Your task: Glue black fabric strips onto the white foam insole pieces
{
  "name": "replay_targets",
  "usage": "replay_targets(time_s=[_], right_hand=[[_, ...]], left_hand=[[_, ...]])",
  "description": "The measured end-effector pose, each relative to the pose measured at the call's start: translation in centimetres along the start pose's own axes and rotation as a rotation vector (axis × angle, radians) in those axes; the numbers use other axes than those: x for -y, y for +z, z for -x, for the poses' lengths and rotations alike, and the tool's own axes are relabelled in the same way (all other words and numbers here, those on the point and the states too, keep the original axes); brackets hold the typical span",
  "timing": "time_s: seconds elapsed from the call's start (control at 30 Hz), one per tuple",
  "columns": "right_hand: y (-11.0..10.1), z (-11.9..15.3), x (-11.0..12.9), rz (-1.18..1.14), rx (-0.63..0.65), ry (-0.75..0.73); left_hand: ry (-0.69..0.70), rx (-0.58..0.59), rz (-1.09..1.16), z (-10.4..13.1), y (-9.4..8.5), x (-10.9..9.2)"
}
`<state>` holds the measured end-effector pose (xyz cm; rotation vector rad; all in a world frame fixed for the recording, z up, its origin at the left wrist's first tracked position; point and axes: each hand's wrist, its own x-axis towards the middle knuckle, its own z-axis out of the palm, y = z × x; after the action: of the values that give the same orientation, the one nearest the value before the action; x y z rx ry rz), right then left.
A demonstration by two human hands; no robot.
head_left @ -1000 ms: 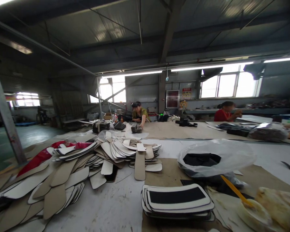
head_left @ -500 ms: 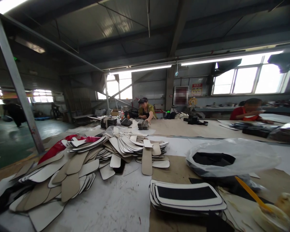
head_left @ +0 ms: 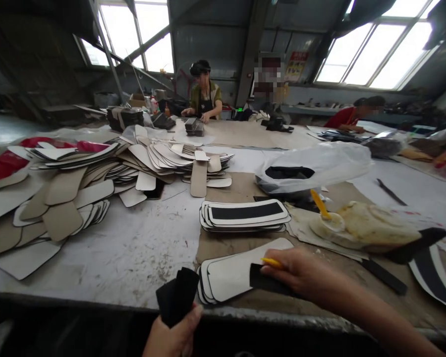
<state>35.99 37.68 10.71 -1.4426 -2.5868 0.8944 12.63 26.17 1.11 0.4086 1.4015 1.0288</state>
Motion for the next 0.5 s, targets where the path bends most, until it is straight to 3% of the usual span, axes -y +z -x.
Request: replay_targets(time_s=[0.07, 0.23, 0.4, 0.47, 0.5], right_hand=[[1.1, -2.0, 0.7, 0.088, 0.111, -0.049], [3.0, -6.4, 2.3, 0.282, 0.267, -0.161], [4.2, -8.5, 2.3, 0.34, 0.329, -0.147], [4.5, -8.8, 2.2, 0.35, 0.337, -0.15], [4.6, -8.8, 2.2, 0.353, 0.341, -0.154]], left_hand=[[0.078, -0.109, -0.003, -0.7, 0.7, -0.4], [0.167, -0.234, -0.142, -1.3, 2.6, -1.6], [0.18, -0.316, -0.45, -2.0, 1.9, -1.3], [0.285, -0.32, -0.555, -2.1, 1.4, -0.7], [0.411, -0.275, -0.619, -2.1, 1.1, -0.4]])
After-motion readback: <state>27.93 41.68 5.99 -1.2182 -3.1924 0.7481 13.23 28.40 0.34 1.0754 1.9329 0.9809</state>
